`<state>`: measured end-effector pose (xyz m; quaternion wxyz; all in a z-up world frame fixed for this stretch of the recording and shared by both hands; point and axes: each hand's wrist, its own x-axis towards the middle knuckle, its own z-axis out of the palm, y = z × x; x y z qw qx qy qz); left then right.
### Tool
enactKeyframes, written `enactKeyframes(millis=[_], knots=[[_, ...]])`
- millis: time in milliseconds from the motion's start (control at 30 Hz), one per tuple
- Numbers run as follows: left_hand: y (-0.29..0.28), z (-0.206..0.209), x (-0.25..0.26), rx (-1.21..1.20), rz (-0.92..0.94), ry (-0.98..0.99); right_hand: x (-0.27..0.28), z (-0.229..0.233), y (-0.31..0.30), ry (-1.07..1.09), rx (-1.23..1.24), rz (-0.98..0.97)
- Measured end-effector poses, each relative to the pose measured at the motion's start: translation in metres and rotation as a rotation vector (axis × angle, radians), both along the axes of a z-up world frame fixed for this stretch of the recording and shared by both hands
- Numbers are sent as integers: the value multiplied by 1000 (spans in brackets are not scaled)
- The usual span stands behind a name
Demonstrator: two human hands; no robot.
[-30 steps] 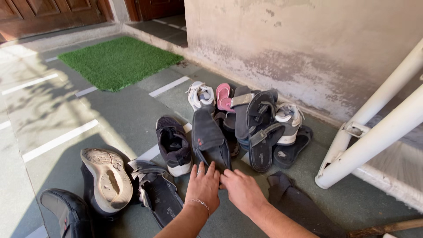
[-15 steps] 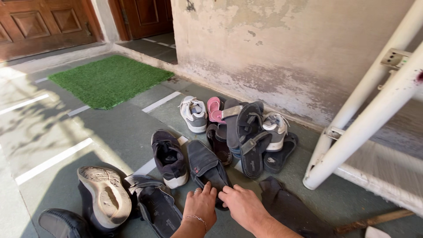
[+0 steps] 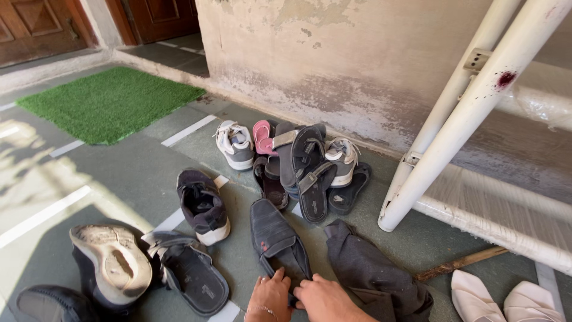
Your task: The person wipes a pair of light-colored slides with a dark cloth, then places them aside. They then pick up a black loafer and wipe it with the same cloth.
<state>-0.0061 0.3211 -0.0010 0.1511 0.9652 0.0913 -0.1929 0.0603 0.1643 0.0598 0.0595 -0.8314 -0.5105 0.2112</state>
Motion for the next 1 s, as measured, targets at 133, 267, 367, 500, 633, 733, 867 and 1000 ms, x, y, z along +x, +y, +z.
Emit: enactKeyframes(millis=[133, 267, 367, 500, 633, 733, 867, 1000], knots=[[0, -6, -6, -52, 52, -46, 3, -3, 3, 13, 16, 0], [6, -11, -11, -89, 99, 9, -3, -20, 24, -31, -71, -168], [6, -15, -13, -96, 110, 17, -10, -41, 44, -109, -40, -214], [-1, -6, -20, 2, 120, -61, -21, -61, 58, -150, -18, -246], [-11, 21, -30, 1, 153, 43, -23, -60, 54, -221, 80, -252], [-16, 42, -35, 3, 168, 45, -24, -49, 53, -230, 73, -242], [-21, 52, -38, 7, 171, -3, -27, -34, 53, -232, -12, -190], [-18, 45, -37, 33, 153, -7, -30, -21, 51, -226, 43, -207]])
